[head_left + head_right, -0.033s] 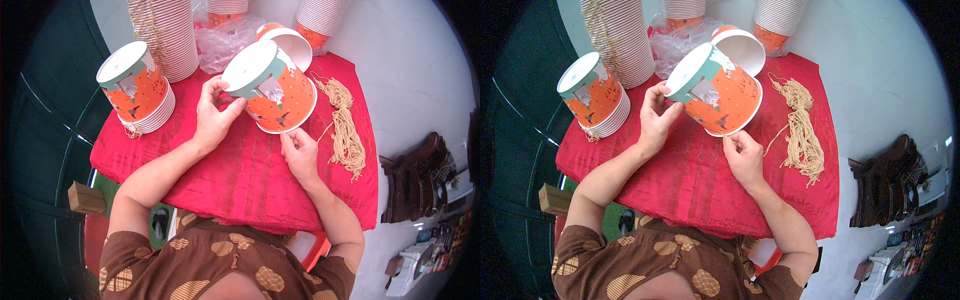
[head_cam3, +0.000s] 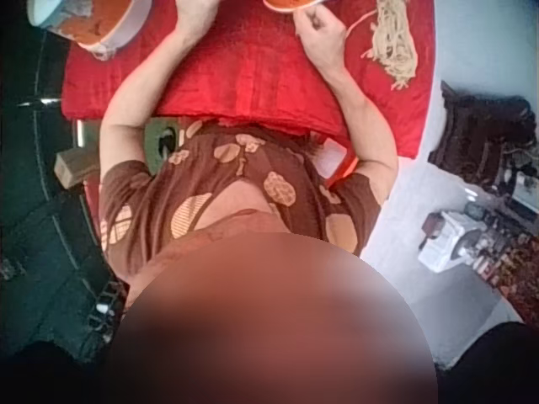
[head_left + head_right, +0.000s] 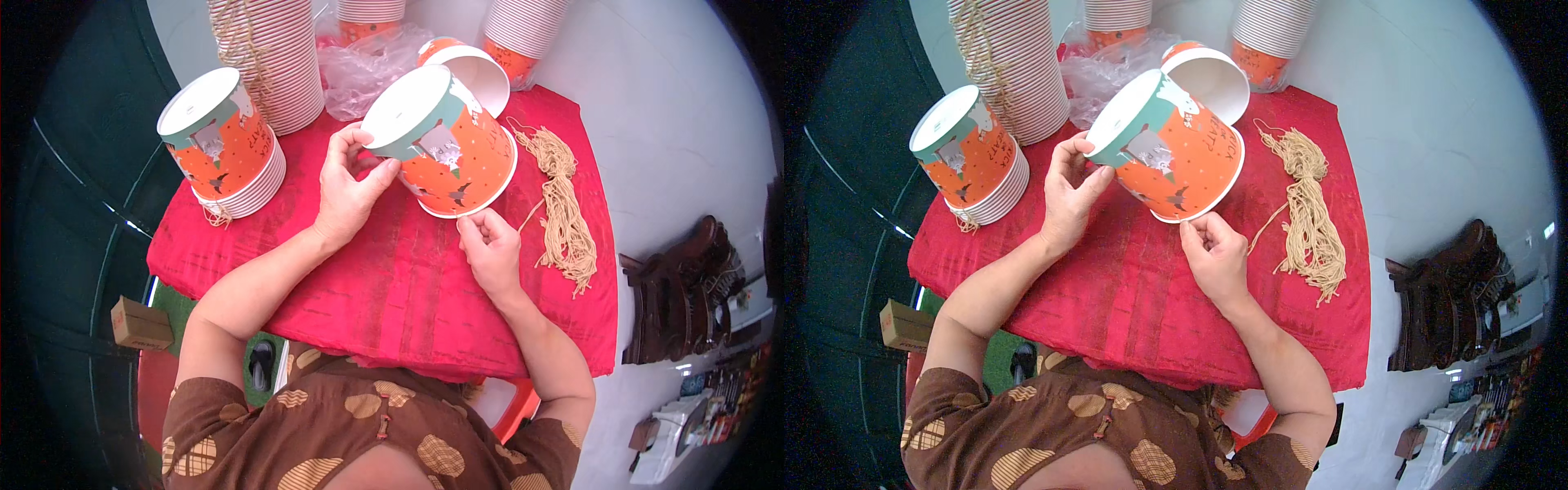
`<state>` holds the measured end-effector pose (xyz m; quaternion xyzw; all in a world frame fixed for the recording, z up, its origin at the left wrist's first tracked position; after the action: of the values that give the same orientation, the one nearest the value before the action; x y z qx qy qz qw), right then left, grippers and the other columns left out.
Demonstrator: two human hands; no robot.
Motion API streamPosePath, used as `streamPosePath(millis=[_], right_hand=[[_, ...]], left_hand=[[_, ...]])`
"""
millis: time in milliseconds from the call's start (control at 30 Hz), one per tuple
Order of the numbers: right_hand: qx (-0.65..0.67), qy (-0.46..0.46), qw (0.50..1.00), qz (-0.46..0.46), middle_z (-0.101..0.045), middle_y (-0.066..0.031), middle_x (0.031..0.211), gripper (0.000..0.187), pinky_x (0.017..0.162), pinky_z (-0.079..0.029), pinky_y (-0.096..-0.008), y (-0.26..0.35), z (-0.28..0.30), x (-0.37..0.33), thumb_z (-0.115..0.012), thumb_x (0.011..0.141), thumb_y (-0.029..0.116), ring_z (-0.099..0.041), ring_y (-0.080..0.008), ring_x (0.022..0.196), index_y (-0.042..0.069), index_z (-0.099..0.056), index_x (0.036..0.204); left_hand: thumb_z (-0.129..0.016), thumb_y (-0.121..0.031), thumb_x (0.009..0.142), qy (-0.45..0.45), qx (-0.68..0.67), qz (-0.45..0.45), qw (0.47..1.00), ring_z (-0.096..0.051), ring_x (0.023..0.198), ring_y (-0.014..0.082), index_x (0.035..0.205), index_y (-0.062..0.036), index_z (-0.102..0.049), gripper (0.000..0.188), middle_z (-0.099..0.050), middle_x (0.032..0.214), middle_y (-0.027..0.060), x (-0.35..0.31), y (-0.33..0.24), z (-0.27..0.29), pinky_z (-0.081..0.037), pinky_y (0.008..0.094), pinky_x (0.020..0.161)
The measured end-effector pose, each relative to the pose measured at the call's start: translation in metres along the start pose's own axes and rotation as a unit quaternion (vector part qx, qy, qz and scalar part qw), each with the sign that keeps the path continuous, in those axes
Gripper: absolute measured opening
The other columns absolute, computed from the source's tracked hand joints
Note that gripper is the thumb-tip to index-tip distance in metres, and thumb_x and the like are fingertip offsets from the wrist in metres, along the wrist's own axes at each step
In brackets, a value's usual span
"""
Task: Attaching handles or strings to paper buckets for packaging.
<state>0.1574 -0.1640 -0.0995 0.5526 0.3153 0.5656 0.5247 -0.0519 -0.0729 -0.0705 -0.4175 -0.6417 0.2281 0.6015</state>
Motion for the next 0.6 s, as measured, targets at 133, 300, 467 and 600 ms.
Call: streamPosePath(millis=[133, 300, 467, 600], right_hand=[[-0.013, -0.012, 0.995, 0.099, -0.060, -0.0044, 0.076, 0.026, 0.047, -0.034, -0.0201, 0.007, 0.013, 0.004, -0.047, 0.100, 0.015, -0.045, -0.0041, 0.052, -0.003, -0.062, 0.089], [0.138, -0.023, 0.990, 0.013, -0.051, 0.0000, 0.068, 0.031, 0.045, -0.030, -0.0219, 0.011, 0.028, 0.011, -0.051, 0.102, 0.026, -0.038, -0.0042, 0.051, 0.000, -0.061, 0.088], [0.319, 0.053, 0.944, -0.059, -0.049, 0.0026, 0.065, 0.021, 0.042, -0.027, -0.0195, 0.024, 0.029, 0.012, -0.058, 0.100, 0.022, -0.035, -0.0034, 0.048, 0.002, -0.062, 0.096], [0.251, 0.083, 0.964, -0.002, -0.053, -0.0003, 0.066, 0.015, 0.042, -0.029, -0.0196, 0.019, 0.025, 0.006, -0.057, 0.098, 0.012, -0.037, -0.0039, 0.048, -0.002, -0.063, 0.102]], left_hand=[[-0.073, -0.008, 0.085, 0.006, -0.027, 0.026, 0.999, -0.053, 0.116, 0.0187, 0.113, -0.0055, -0.043, 0.041, -0.045, 0.133, 0.0103, 0.003, -0.002, 0.005, -0.047, 0.0339, 0.095], [-0.072, -0.006, 0.084, 0.025, -0.038, 0.016, 0.999, -0.051, 0.118, 0.0189, 0.113, -0.0064, -0.044, 0.041, -0.043, 0.136, 0.0106, 0.004, -0.004, 0.003, -0.045, 0.0349, 0.099], [-0.072, -0.008, 0.083, 0.070, -0.057, -0.004, 0.996, -0.049, 0.123, 0.0204, 0.117, -0.0064, -0.044, 0.044, -0.042, 0.138, 0.0122, 0.002, -0.005, 0.003, -0.044, 0.0358, 0.100], [-0.071, -0.011, 0.084, 0.074, -0.043, -0.015, 0.996, -0.048, 0.124, 0.0214, 0.128, -0.0041, -0.041, 0.053, -0.042, 0.138, 0.0130, 0.004, -0.006, 0.005, -0.044, 0.0363, 0.100]])
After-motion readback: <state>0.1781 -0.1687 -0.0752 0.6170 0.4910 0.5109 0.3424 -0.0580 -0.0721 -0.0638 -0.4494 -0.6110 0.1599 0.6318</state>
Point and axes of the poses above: each hand's wrist, its own x-axis towards the middle knuckle, its own z-axis out of the back of the hand, y = z × x, the point moved 2 cm from there along x, towards the middle knuckle
